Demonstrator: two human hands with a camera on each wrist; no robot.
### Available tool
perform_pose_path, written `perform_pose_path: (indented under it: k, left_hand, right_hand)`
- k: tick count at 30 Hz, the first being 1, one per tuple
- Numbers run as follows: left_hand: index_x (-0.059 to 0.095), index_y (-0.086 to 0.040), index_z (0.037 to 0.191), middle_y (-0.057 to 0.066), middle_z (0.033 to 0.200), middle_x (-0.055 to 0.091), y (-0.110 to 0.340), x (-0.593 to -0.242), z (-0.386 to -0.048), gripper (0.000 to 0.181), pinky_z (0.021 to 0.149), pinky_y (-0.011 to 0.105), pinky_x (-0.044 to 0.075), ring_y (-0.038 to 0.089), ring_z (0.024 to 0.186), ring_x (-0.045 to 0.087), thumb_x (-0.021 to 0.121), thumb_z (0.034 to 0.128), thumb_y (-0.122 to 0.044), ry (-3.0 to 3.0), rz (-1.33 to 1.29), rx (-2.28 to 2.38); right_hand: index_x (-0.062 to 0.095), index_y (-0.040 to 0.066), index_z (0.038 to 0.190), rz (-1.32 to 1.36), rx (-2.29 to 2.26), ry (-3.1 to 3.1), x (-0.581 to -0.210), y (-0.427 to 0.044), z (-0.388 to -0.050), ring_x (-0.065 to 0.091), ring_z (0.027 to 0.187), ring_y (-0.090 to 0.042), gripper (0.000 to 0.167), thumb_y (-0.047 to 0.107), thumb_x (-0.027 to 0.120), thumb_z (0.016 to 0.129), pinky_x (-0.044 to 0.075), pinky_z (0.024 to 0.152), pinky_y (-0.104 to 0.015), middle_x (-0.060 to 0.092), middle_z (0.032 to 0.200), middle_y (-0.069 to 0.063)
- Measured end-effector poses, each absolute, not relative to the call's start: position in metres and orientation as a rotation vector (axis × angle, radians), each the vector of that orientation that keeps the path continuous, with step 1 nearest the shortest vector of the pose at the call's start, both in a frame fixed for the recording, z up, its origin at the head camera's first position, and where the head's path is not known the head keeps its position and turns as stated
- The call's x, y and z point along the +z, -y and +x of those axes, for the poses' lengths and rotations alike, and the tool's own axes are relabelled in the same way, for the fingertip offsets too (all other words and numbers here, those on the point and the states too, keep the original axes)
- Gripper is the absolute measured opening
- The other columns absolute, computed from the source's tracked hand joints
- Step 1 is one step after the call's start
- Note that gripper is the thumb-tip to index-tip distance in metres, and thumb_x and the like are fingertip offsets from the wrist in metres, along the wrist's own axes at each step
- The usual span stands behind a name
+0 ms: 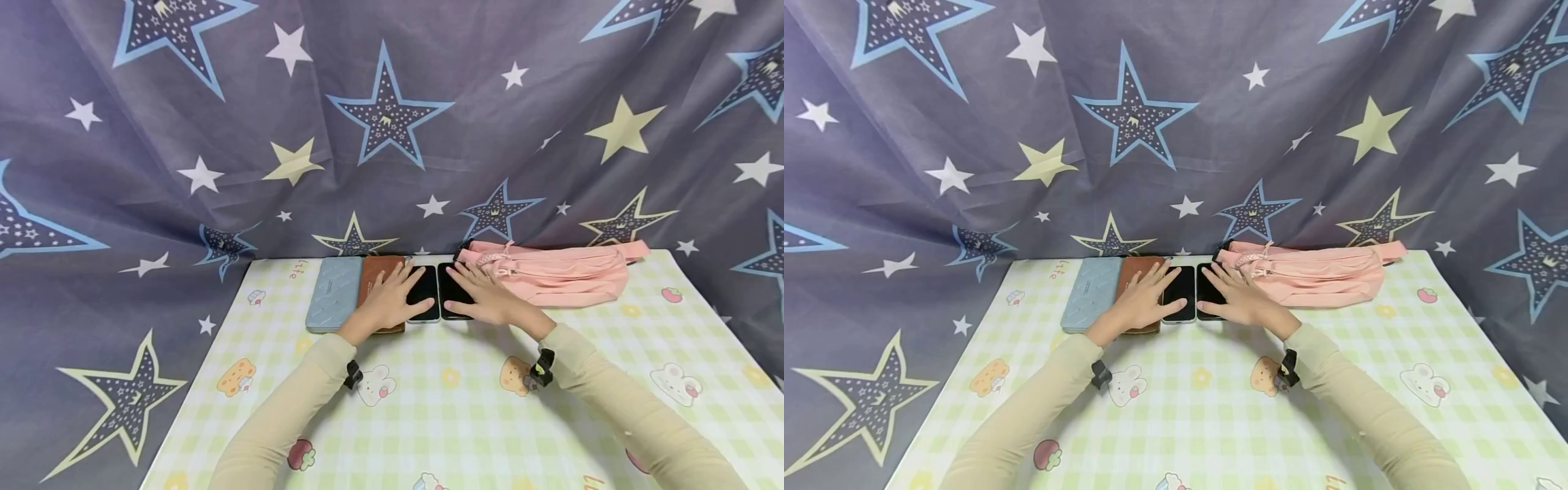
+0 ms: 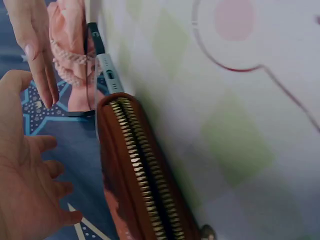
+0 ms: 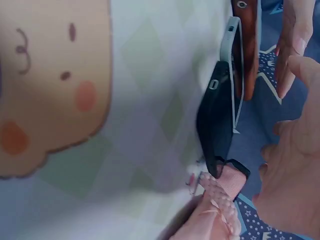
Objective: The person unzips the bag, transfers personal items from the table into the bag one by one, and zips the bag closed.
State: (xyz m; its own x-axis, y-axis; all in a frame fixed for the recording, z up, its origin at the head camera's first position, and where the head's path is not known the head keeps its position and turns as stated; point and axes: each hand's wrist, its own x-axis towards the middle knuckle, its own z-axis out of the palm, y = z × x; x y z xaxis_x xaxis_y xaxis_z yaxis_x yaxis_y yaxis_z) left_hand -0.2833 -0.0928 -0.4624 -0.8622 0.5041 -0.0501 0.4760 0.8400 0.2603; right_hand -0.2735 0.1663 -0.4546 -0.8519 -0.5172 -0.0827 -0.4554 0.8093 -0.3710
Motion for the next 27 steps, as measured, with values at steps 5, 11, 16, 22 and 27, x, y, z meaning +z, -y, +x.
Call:
perform_pose_path:
  k: [5,11,16,22,27]
  left_hand:
    - [0.02,-0.025,0.164,0.007,0.173,0.005,0.09,-0.454,-0.287,0.082,0.124,0.066,0.013,0.032,0.16,0.008,0.036,0.099,-0.073,-2.916,0.749,0.431]
    - [0.018,-0.024,0.164,0.011,0.173,0.007,0.079,-0.439,-0.293,0.081,0.124,0.066,0.015,0.032,0.16,0.006,0.04,0.1004,-0.069,-2.833,0.698,0.703]
    - [0.015,-0.024,0.165,0.008,0.173,0.01,0.063,-0.426,-0.299,0.078,0.126,0.058,0.018,0.029,0.16,0.01,0.042,0.1031,-0.062,-2.588,0.584,1.114]
    - [0.018,-0.013,0.164,0.01,0.171,0.019,0.039,-0.411,-0.311,0.075,0.127,0.049,0.022,0.03,0.157,0.021,0.043,0.1051,-0.052,-2.195,0.305,1.559]
    - [0.024,-0.005,0.161,0.022,0.164,0.03,0.026,-0.405,-0.323,0.069,0.127,0.045,0.026,0.036,0.153,0.029,0.044,0.1061,-0.041,-1.87,0.04,1.789]
  right_hand:
    - [0.015,0.018,0.165,-0.742,-0.603,-2.788,-0.436,-0.174,-0.278,0.003,0.159,-0.039,0.081,0.06,0.045,0.102,0.002,0.122,-0.071,0.007,0.172,-0.013]
    - [0.019,0.014,0.164,-0.754,-0.73,-2.749,-0.407,-0.194,-0.287,0.0,0.158,-0.041,0.077,0.052,0.048,0.104,-0.002,0.12,-0.072,0.008,0.171,-0.016]
    - [0.02,0.01,0.163,-0.744,-0.859,-2.719,-0.378,-0.219,-0.296,0.002,0.157,-0.046,0.073,0.043,0.05,0.105,0.004,0.122,-0.07,0.013,0.17,-0.021]
    - [0.02,0.016,0.164,-0.57,-0.918,-2.771,-0.345,-0.254,-0.305,0.017,0.153,-0.049,0.075,0.051,0.049,0.104,0.016,0.121,-0.069,0.016,0.169,-0.022]
    - [0.028,0.005,0.16,-0.453,-0.941,-2.842,-0.327,-0.286,-0.311,0.029,0.147,-0.053,0.074,0.043,0.055,0.103,0.027,0.118,-0.067,0.03,0.161,-0.031]
